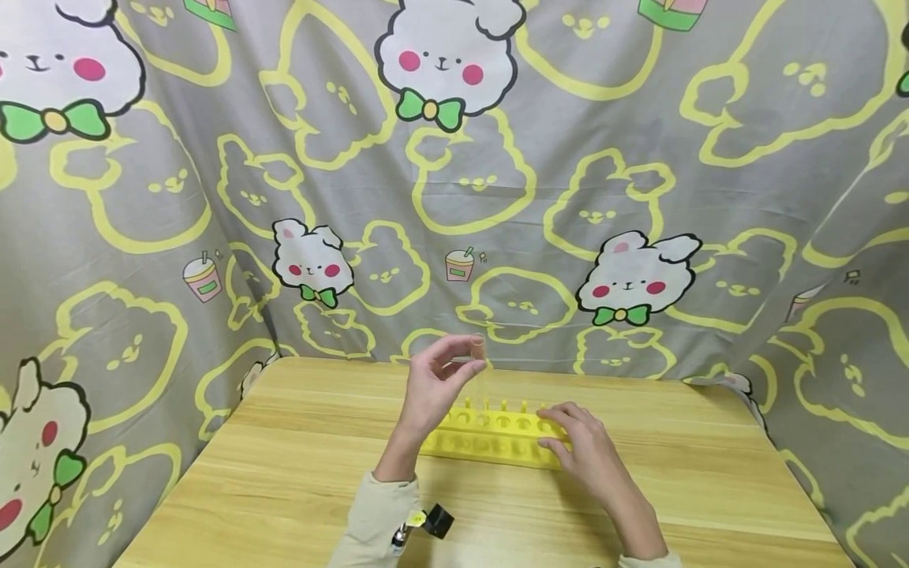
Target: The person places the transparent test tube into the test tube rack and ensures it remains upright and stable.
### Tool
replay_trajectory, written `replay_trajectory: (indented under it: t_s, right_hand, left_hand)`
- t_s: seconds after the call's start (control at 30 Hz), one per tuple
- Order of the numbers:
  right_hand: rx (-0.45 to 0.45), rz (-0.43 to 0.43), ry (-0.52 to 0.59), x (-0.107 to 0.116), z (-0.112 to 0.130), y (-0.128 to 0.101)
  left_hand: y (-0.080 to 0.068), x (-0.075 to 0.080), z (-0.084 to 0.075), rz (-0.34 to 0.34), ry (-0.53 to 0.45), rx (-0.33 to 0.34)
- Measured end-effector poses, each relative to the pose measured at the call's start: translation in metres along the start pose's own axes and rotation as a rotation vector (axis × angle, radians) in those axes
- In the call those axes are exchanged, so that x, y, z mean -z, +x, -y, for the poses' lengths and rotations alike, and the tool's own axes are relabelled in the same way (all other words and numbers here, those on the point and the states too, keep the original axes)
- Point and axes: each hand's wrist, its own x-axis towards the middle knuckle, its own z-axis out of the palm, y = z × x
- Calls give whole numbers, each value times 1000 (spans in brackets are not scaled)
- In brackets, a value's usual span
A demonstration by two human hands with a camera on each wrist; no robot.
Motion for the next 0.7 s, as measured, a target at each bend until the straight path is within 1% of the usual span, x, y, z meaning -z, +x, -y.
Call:
replay_trajectory:
  t_s: [0.2,0.4,0.7]
  right_hand:
    - [-25,23,1,0,-1,0]
    - [-40,33,11,1,-1,0]
    - [-31,26,9,1,-1,0]
  left_hand:
    - [-1,-2,3,-8,-5,-3]
    - [-1,-3,6,3,12,-6]
    - [-2,-4,9,-3,13,-16]
